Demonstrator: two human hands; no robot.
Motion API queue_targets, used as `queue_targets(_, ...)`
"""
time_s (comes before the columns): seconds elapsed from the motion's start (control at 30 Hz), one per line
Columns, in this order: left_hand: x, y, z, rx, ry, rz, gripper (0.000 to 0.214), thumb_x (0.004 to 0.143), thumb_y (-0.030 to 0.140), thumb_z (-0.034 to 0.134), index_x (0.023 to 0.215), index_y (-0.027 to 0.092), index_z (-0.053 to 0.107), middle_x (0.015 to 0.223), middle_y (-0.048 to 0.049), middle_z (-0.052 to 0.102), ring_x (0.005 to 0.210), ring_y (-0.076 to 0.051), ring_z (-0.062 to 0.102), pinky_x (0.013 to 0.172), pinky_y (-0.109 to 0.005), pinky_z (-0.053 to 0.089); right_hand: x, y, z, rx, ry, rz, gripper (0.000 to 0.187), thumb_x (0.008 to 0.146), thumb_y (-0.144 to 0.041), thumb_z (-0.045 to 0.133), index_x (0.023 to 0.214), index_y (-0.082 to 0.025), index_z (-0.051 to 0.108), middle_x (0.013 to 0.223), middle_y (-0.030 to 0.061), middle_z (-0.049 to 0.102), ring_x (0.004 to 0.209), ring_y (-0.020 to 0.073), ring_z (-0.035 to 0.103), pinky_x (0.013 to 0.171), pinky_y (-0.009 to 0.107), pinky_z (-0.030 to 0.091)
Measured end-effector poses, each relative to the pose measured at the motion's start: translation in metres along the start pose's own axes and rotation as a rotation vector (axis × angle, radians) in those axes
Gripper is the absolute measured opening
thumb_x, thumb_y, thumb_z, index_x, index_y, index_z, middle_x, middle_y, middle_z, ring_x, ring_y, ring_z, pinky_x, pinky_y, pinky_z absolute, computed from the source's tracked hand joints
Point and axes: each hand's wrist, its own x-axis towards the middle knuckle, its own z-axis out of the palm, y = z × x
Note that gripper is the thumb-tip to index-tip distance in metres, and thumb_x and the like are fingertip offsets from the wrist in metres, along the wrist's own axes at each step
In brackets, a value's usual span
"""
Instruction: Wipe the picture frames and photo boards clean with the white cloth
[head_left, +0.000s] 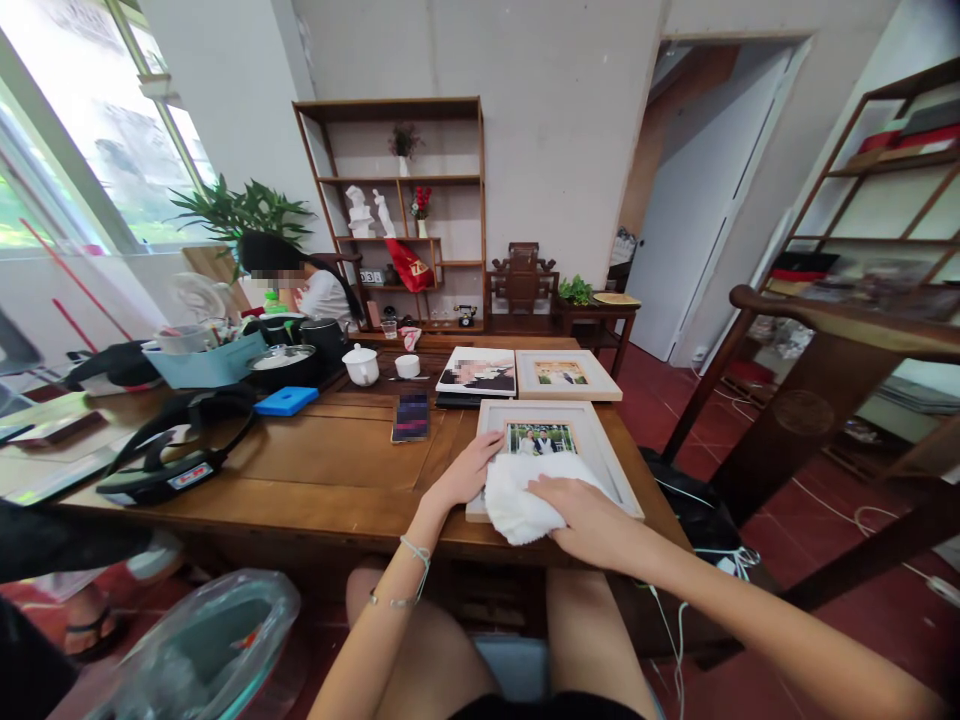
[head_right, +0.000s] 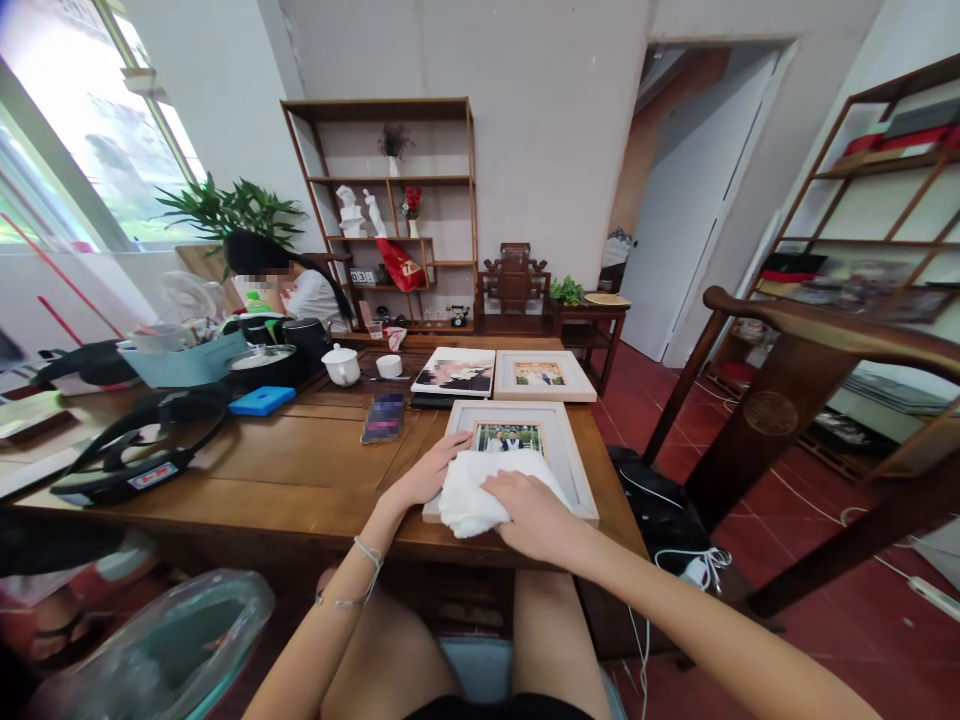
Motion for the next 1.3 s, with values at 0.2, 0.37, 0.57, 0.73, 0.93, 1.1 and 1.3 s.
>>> queue_targets(0.2, 0.002, -0.001, 0.002, 0.012, 0.018, -0.005, 0.047, 0.092, 0.012, 0.036, 0.136, 0.017, 0.052, 0.146, -0.0121, 0.047, 0.137, -0.023, 0.041, 0.117, -0.045, 0.033, 0.038, 0.07, 0.015, -0.121, 0.141, 0.031, 0.07, 0.062, -0.002, 0.047, 0.132, -0.01, 0.054, 0.139, 0.0167, 0.053, 0.132, 0.0292, 0.044, 0.11, 0.05, 0.033)
queue_targets(0.37, 0.001, -0.006, 0.003, 0.028, 0.026, -0.002, 0.048, 0.093, 0.011, 0.035, 0.139, 0.017, 0.049, 0.146, -0.0129, 0.046, 0.137, -0.023, 0.041, 0.117, -0.048, 0.032, 0.072, 0.108, 0.009, -0.199, 0.212, 0.135, 0.065, 0.068, 0.001, 0.047, 0.132, -0.007, 0.053, 0.141, 0.0205, 0.05, 0.136, 0.0292, 0.038, 0.113, 0.05, 0.027)
queue_targets(0.57, 0.001, -0.008, 0.004, 0.028, 0.029, -0.001, 0.048, 0.094, 0.013, 0.035, 0.14, 0.018, 0.048, 0.146, -0.0123, 0.047, 0.138, -0.023, 0.041, 0.117, -0.048, 0.032, 0.095, 0.109, -0.001, -0.277, 0.189, 0.232, 0.062, 0.073, 0.0, 0.051, 0.135, -0.01, 0.049, 0.147, 0.0202, 0.043, 0.14, 0.0306, 0.031, 0.112, 0.052, 0.022)
queue_targets(0.73, 0.001, -0.01, 0.006, 0.02, 0.037, -0.001, 0.049, 0.092, 0.01, 0.037, 0.139, 0.018, 0.049, 0.146, -0.0122, 0.047, 0.137, -0.024, 0.042, 0.117, -0.048, 0.033, 0.081, 0.07, -0.007, -0.307, 0.047, 0.27, 0.047, 0.075, -0.002, 0.048, 0.119, -0.011, 0.06, 0.129, 0.0198, 0.06, 0.123, 0.0316, 0.052, 0.099, 0.045, 0.04)
queue_targets(0.93, 0.0, -0.008, 0.004, 0.011, 0.031, 0.002, 0.051, 0.092, 0.009, 0.037, 0.14, 0.02, 0.047, 0.148, -0.0097, 0.046, 0.138, -0.022, 0.04, 0.118, -0.047, 0.032, 0.024, -0.004, -0.017, -0.31, -0.12, 0.22, 0.033, 0.073, -0.009, 0.05, 0.102, -0.014, 0.065, 0.099, 0.0163, 0.07, 0.091, 0.0313, 0.066, 0.074, 0.038, 0.047)
queue_targets(1.1, 0.0, -0.004, 0.003, 0.009, 0.023, -0.002, 0.05, 0.092, 0.01, 0.036, 0.141, 0.017, 0.046, 0.148, -0.0117, 0.045, 0.139, -0.023, 0.039, 0.118, -0.046, 0.032, 0.0, -0.024, -0.018, -0.216, -0.142, 0.055, 0.041, 0.069, -0.007, 0.05, 0.107, -0.014, 0.063, 0.107, 0.0155, 0.068, 0.1, 0.0314, 0.063, 0.082, 0.04, 0.047)
queue_targets(1.3, 0.001, -0.007, 0.006, 0.008, 0.036, 0.006, 0.049, 0.092, 0.009, 0.036, 0.137, 0.02, 0.05, 0.146, -0.0092, 0.047, 0.138, -0.022, 0.04, 0.118, -0.046, 0.033, 0.026, 0.032, 0.008, -0.243, 0.023, 0.086, 0.057, 0.066, -0.003, 0.054, 0.122, -0.012, 0.059, 0.135, 0.0165, 0.057, 0.126, 0.0302, 0.049, 0.104, 0.043, 0.038)
